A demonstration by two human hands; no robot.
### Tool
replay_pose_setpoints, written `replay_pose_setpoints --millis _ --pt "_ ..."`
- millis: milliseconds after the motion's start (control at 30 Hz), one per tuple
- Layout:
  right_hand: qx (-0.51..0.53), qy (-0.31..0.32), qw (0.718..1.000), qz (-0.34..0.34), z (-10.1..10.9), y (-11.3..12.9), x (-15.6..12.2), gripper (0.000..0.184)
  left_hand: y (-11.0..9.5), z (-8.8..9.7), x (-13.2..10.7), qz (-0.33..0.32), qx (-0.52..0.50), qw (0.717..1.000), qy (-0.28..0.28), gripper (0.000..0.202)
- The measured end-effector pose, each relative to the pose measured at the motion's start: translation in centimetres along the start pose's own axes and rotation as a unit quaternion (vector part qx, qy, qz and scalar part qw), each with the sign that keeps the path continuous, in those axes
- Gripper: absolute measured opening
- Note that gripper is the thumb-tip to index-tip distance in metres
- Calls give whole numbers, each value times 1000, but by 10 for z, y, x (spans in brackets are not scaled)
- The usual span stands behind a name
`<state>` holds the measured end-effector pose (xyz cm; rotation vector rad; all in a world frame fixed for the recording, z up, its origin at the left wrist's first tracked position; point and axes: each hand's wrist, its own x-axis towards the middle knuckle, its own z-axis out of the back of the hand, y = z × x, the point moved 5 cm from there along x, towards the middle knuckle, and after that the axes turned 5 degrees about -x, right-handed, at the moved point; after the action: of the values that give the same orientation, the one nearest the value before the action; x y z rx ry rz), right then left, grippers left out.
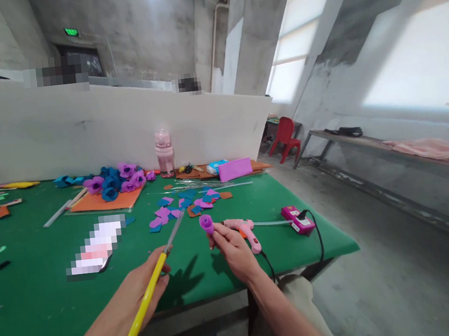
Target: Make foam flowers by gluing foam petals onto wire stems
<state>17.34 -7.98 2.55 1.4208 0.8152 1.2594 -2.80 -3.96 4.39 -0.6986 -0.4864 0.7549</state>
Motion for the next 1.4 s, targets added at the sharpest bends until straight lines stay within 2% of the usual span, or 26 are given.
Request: replay_pose_setpoints --millis 100,300,533,1000,1400 --pt "-81 2 995 57 1 11 -2 21 -10 -4 -2 5 27 999 30 44" --pt "-114 21 988 105 0 16 -5 18 -22 -11 -7 -15 66 998 -1 46" --pt "-84 48 992 79 0 9 -6 22 -27 -18 -8 -6 71 997 37 47" --pt "11 92 996 12 -11 2 -11 23 -24 -25 -8 -10 64 997 48 46" --pt "29 107 994 2 -13 -3 -12 27 -33 -22 -8 3 71 995 63 40"
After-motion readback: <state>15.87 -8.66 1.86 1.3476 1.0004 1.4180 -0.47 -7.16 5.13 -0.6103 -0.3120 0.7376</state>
